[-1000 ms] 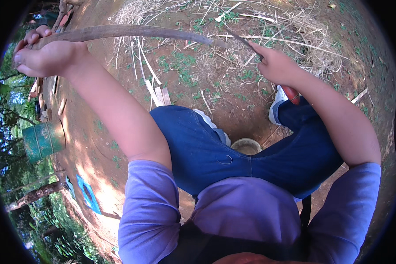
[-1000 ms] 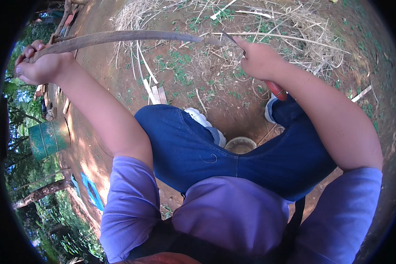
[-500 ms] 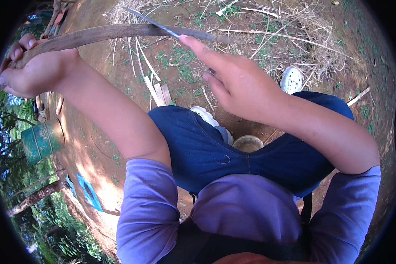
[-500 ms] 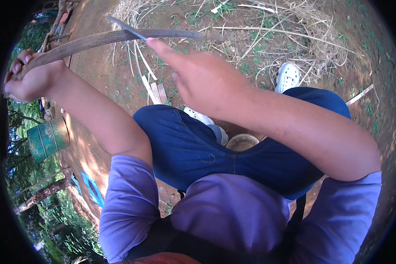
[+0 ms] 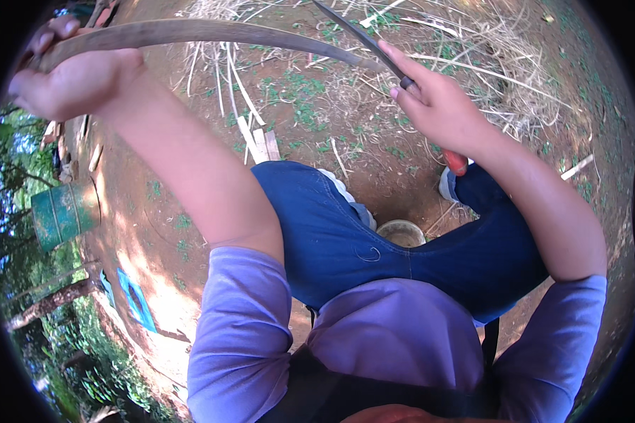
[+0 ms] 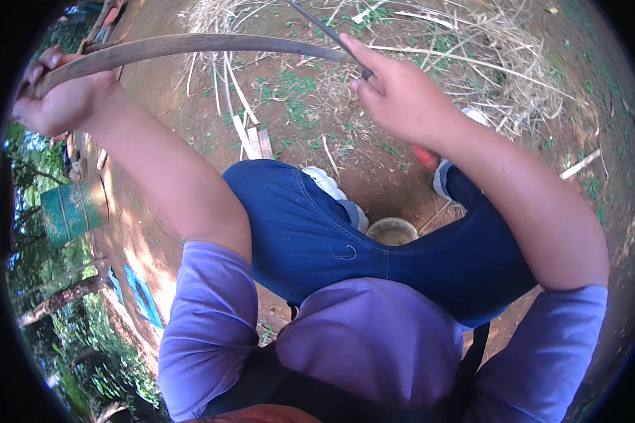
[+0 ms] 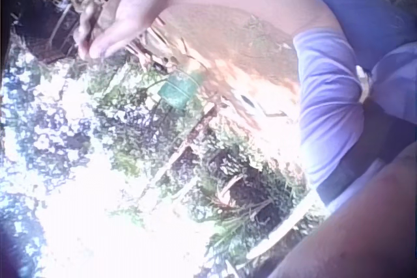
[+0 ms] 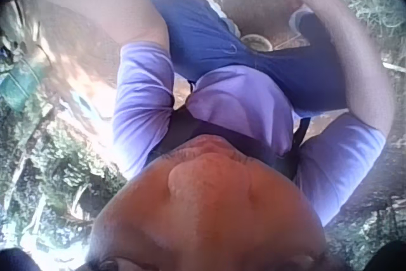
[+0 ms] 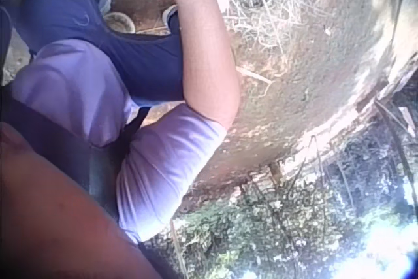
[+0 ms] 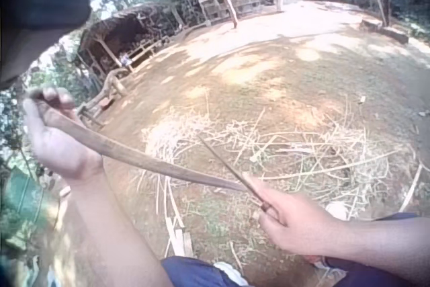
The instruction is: The person holds long bamboo strips and shaves the surface using a blade, turning the strips to reach different sides.
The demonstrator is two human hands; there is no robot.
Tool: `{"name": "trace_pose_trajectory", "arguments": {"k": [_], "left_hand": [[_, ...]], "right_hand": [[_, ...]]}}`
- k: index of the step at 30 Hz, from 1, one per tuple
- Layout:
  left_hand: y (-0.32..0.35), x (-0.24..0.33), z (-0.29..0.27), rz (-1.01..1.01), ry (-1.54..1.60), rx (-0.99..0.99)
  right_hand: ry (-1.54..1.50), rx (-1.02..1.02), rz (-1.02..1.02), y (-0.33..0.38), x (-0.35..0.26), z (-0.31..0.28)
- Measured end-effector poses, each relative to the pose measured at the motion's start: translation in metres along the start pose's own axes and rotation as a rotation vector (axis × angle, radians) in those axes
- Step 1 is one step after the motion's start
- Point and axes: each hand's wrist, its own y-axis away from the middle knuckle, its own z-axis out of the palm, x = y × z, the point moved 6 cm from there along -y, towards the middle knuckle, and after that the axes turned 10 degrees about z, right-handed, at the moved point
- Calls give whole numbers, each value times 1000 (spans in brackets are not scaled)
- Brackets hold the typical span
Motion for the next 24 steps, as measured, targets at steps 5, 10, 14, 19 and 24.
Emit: {"name": "trace_pose_trajectory", "arguments": {"k": [5,10,14,19,24], "left_hand": [[12,20,20,133,-335,75],[12,36,27,104,-593,18],[16,37,26,117,-571,31],[12,33,6,116,-576,42],[14,24,-2,74,-612,68]], "right_hand": [[-263,75,-437,57,-105,-16],[-230,116,-649,78,-141,-10],[-126,162,-603,67,-120,4],[-75,-87,-209,15,-23,18],[0,-51,-250,2,-10,25]]}}
